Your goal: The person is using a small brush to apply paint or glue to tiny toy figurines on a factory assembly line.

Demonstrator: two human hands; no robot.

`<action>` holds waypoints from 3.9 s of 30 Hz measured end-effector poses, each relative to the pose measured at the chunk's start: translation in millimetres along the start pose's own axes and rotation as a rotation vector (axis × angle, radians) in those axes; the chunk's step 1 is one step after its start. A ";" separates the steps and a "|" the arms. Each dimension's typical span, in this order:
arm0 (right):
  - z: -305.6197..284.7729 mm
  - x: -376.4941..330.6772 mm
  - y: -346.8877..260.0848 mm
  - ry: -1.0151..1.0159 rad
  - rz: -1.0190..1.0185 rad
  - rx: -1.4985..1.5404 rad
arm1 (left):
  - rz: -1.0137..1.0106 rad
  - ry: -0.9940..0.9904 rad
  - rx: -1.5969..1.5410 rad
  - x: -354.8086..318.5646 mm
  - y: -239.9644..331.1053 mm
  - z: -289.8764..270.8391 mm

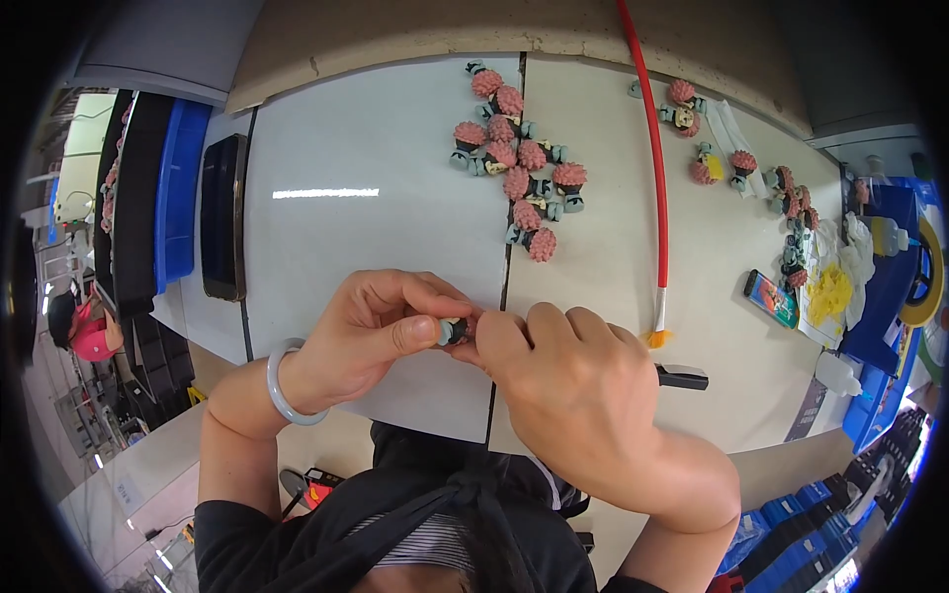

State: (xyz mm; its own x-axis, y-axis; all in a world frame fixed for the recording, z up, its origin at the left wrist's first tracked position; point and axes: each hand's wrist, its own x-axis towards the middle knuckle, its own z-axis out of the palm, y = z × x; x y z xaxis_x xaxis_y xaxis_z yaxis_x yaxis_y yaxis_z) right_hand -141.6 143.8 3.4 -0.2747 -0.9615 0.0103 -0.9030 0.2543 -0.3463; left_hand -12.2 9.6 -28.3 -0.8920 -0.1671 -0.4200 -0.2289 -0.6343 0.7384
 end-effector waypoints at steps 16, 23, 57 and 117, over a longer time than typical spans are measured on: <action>-39.1 2.3 46.6 0.126 0.426 0.091 | 0.390 -0.026 0.386 -8.7 0.9 5.8; -18.9 -1.9 -1.4 0.485 -0.266 0.721 | 0.574 0.062 0.681 -12.2 -0.1 6.8; -150.0 -184.5 271.0 0.727 1.004 -0.088 | 0.546 0.055 0.355 -15.0 -0.6 16.0; -14.9 -42.1 -18.0 0.218 -0.386 0.391 | 0.027 -0.413 0.107 -20.9 19.9 18.0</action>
State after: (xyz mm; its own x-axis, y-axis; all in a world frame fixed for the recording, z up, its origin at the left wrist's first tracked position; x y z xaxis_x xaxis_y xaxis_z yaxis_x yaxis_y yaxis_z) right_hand -118.7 181.2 23.3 -0.0496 -0.9227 0.3823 -0.7738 -0.2066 -0.5988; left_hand -5.1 14.0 4.6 -0.9746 0.1471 -0.1690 -0.2225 -0.5487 0.8059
